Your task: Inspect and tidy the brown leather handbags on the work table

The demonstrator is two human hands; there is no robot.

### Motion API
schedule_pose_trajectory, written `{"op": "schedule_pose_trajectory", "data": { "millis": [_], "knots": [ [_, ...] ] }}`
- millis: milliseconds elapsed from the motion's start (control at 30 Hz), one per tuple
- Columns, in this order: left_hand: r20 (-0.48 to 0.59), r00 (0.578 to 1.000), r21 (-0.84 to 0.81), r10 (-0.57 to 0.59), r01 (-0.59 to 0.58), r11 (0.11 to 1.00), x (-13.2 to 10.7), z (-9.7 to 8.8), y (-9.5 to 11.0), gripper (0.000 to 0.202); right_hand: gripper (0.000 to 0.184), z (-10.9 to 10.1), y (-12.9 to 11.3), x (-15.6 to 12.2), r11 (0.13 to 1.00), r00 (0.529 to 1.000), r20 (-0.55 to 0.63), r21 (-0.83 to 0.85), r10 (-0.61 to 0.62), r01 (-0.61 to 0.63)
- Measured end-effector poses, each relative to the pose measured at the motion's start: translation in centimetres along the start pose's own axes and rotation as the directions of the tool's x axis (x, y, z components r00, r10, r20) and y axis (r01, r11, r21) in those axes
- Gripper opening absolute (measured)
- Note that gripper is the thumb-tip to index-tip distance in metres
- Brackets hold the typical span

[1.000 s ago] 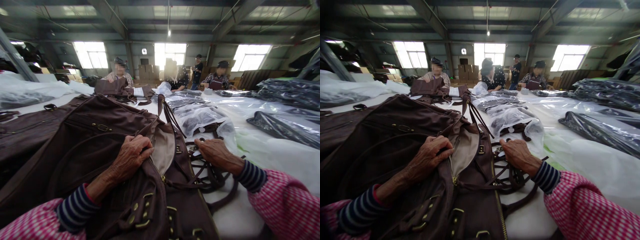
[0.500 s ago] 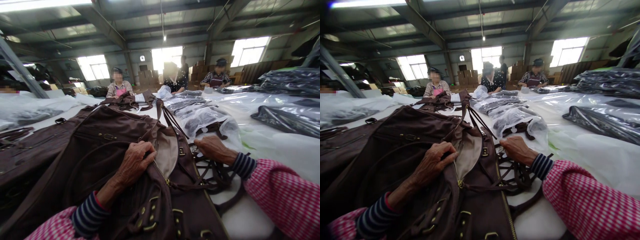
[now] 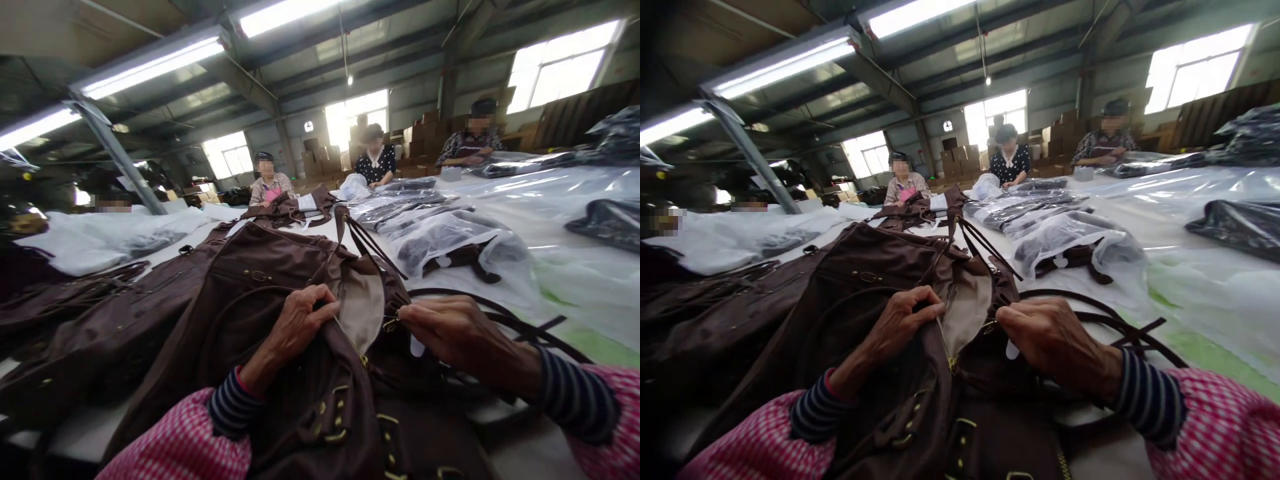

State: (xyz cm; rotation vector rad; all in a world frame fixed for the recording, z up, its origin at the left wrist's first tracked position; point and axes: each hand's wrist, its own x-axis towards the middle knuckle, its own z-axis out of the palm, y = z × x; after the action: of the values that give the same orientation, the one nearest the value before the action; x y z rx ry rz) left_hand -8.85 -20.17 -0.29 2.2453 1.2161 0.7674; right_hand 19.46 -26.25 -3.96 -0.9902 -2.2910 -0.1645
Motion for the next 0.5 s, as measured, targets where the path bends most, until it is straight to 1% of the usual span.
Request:
{"op": "schedule_pose_trajectory", "data": {
  "millis": [67, 167, 233, 333, 433, 500],
  "knots": [
    [0.009, 0.999, -0.047, -0.038, 0.039, 0.998, -0.1, -0.1, 0.1, 0.020, 0.020, 0.4, -1.1, 1.5, 0.995, 0.997, 0.037, 0.069, 0.074, -0.076],
    [0.006, 0.994, -0.118, -0.112, 0.112, 0.987, 0.0, -0.2, 0.2, 0.020, 0.014, 0.6, -2.1, 3.7, 0.964, 0.972, 0.105, 0.145, 0.210, -0.224],
    [0.009, 0.987, -0.160, -0.158, 0.157, 0.974, 0.1, -0.2, 0.1, 0.021, 0.014, 0.6, -2.5, 4.9, 0.945, 0.957, 0.138, 0.176, 0.255, -0.277],
    [0.018, 0.980, -0.203, -0.198, 0.197, 0.959, 0.1, -0.2, 0.0, 0.023, 0.012, 0.6, -3.3, 6.3, 0.957, 0.955, 0.192, 0.138, 0.226, -0.255],
    [0.007, 0.978, -0.214, -0.209, 0.205, 0.955, 0.0, 0.0, -0.1, 0.023, 0.007, 0.7, -4.3, 7.2, 0.985, 0.944, 0.290, 0.026, 0.156, -0.171],
    [0.005, 0.980, -0.211, -0.199, 0.196, 0.958, -0.1, 0.1, -0.1, 0.023, 0.009, 0.9, -5.0, 7.5, 0.990, 0.932, 0.336, -0.067, 0.137, -0.121]
  ]
}}
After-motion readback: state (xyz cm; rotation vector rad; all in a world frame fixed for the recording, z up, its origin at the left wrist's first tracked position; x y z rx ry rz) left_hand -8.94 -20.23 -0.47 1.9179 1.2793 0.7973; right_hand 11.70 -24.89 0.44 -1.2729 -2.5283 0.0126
